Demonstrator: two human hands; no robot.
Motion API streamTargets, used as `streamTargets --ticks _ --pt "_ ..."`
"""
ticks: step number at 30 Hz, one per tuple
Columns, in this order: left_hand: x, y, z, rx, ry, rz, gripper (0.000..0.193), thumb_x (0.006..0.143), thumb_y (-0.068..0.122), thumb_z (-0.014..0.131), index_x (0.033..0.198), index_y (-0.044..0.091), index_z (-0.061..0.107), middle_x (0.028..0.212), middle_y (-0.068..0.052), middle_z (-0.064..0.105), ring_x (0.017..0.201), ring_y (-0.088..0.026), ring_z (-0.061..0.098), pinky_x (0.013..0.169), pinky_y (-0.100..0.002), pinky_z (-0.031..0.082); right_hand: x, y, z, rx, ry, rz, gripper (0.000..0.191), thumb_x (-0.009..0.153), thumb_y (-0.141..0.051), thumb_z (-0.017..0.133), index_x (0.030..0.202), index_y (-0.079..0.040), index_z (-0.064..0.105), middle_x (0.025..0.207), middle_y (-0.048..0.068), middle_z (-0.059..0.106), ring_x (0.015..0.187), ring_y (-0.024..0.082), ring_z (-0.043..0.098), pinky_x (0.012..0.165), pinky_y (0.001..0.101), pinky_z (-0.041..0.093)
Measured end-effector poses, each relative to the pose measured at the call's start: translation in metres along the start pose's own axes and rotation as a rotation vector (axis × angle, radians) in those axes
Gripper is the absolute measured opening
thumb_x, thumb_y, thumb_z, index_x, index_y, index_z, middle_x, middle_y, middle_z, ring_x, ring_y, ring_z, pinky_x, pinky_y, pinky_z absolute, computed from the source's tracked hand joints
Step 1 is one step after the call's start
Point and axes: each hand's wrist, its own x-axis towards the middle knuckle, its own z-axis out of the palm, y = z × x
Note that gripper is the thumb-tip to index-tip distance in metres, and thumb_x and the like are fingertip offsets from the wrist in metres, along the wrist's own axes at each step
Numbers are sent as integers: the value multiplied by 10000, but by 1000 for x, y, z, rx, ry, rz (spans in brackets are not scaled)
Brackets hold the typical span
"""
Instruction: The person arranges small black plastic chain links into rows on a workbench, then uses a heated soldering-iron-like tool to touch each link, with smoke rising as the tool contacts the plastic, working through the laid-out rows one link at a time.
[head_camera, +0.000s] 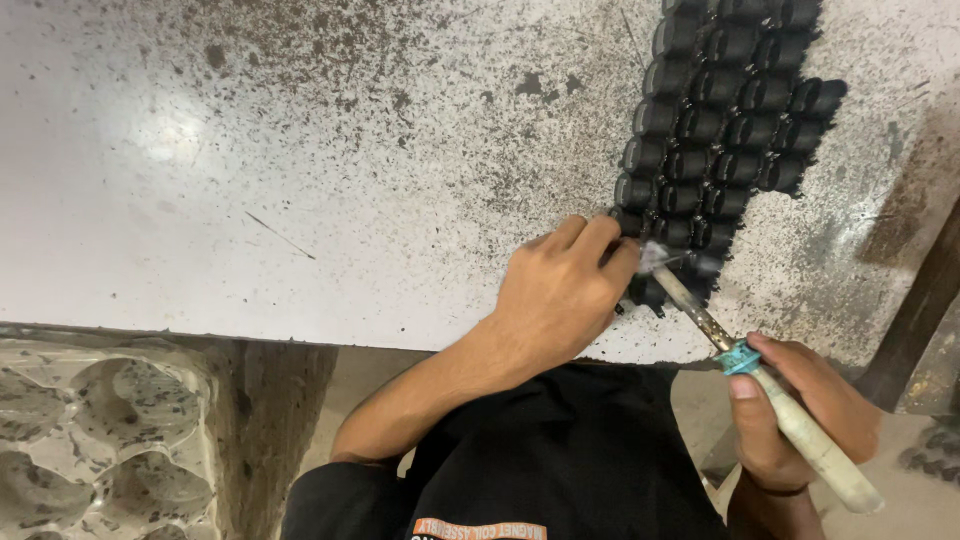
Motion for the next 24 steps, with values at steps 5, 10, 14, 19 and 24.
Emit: streamTargets --ticks 5,10,14,19,24 --pt "5 -1 4 -101 -43 -10 389 677 70 758 1058 17 697 1006 -107 606 908 -281 664 638 -392 572 26 -34 -10 -169 -184 -48 326 903 -139 760 1106 111 707 881 235 718 754 235 734 638 276 560" --pt "11 9 -43 -87 -91 -44 329 780 -4 737 1104 15 688 895 -90 633 814 -253 670 570 -378 533 30 -34 -16 6 -102 75 321 964 -133 740 1153 122 699 924 213 728 795 223 743 700 256 588" --pt "18 18 -85 -156 120 92 306 800 20 759 1098 22 692 753 -53 631 710 -188 619 523 -374 501 26 4 4 450 128 54 338 1011 -176 746 1166 118 681 1001 201 716 830 206 749 778 269 644" --pt "50 0 -39 -46 118 51 340 799 -32 665 1128 47 700 972 -77 619 903 -236 650 597 -358 540 18 38 13 396 166 -36 393 1029 -210 775 1166 150 698 956 230 718 812 224 738 774 273 617" --pt "36 -18 -8 13 51 23 267 783 -3 673 1036 52 743 979 -70 606 880 -236 646 585 -374 549 15 40 11 316 159 -37 424 1013 -251 784 1152 142 700 942 221 721 794 209 736 766 261 604"
